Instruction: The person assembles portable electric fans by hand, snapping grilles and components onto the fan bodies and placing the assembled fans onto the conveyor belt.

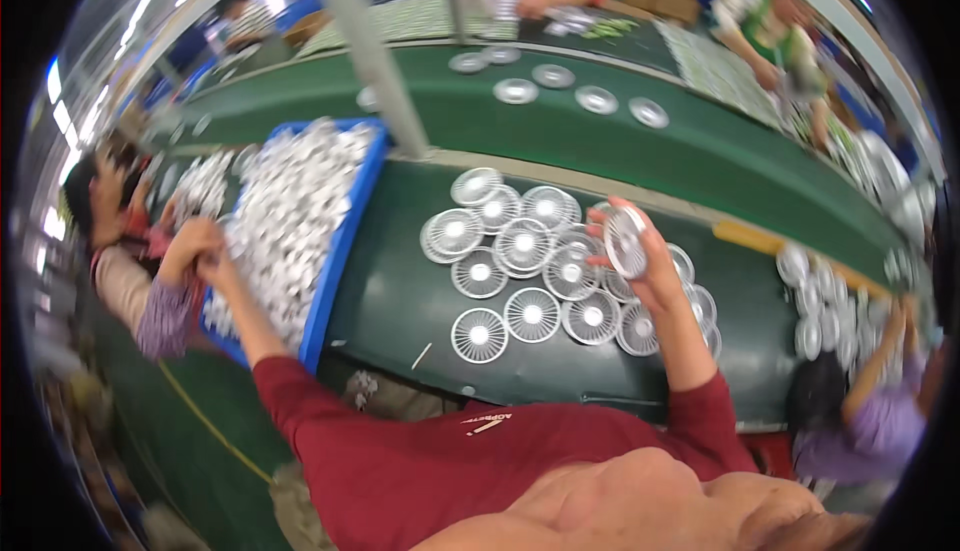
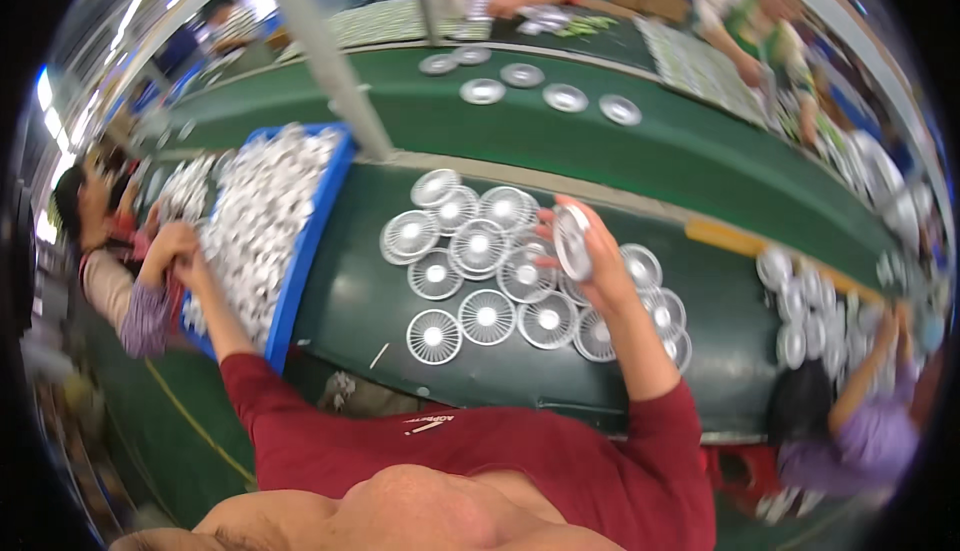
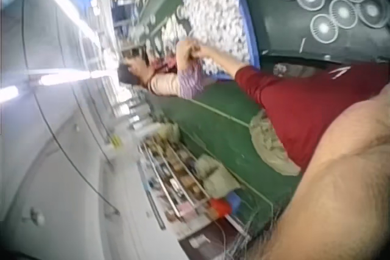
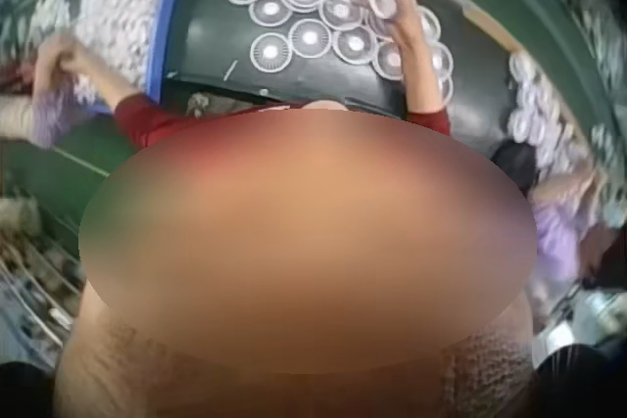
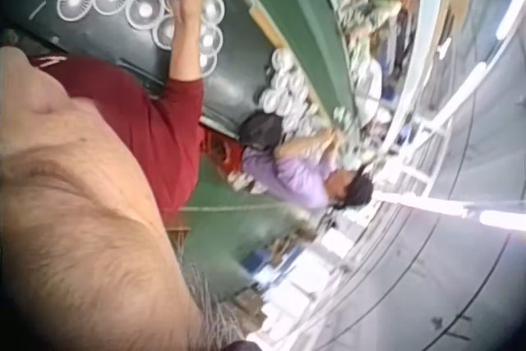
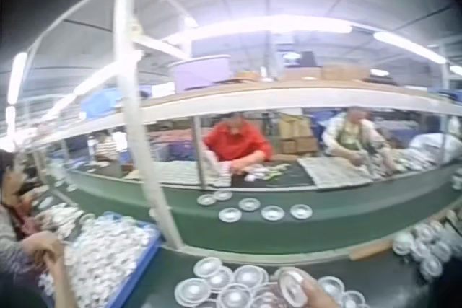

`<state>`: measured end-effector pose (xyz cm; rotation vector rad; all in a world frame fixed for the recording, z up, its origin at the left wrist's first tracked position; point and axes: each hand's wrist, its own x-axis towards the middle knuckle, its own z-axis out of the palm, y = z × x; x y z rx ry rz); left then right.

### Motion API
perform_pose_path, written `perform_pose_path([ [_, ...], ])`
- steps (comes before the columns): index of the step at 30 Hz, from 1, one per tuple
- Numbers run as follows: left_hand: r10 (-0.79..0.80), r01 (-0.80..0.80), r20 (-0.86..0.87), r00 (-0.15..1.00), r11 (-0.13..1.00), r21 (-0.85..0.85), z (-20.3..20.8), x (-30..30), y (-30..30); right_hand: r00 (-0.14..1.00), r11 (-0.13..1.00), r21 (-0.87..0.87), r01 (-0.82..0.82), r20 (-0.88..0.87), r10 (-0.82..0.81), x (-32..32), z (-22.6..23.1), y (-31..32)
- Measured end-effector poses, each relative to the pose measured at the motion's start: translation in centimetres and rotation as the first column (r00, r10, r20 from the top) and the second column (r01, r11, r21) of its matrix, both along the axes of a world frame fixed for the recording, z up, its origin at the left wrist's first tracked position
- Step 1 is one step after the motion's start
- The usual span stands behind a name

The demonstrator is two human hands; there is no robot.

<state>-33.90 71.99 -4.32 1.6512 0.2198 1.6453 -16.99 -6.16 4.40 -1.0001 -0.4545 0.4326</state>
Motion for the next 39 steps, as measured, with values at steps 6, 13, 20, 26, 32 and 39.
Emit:
perform_pose_path([
  [6,0.298,-0.350,-0.199,0.933,0.881,-0.320,5.1,4.2,-15.2,0.876,0.735,-0.489,0.469,0.363,-0.317,4.4,-0.9,-9.3],
  [13,-0.175,0.303,-0.564,0.807,0.943,0.140,7.2,13.0,-36.2,0.628,-0.185,-0.611,0.770,0.777,0.051,4.8,-7.0,-19.6],
  [20,-0.270,0.662,-0.762,0.589,0.701,0.264,7.3,31.1,-44.7,0.613,0.103,-0.618,0.779,0.786,0.077,12.5,-4.1,-19.0],
  [26,-0.088,0.629,-0.804,0.588,0.675,0.386,2.0,48.7,-47.4,0.601,-0.065,-0.598,0.799,0.799,0.040,28.8,-6.2,-15.2],
  [32,0.483,0.583,-0.615,0.624,0.237,0.777,-6.2,63.8,-41.1,0.559,-0.260,-0.533,0.805,0.829,0.032,37.8,-11.8,-11.0],
  [39,0.329,0.567,-0.818,0.472,0.598,0.567,-5.4,68.2,-45.7,0.368,-0.268,-0.398,0.878,0.917,-0.154,38.5,-13.0,-13.5],
])
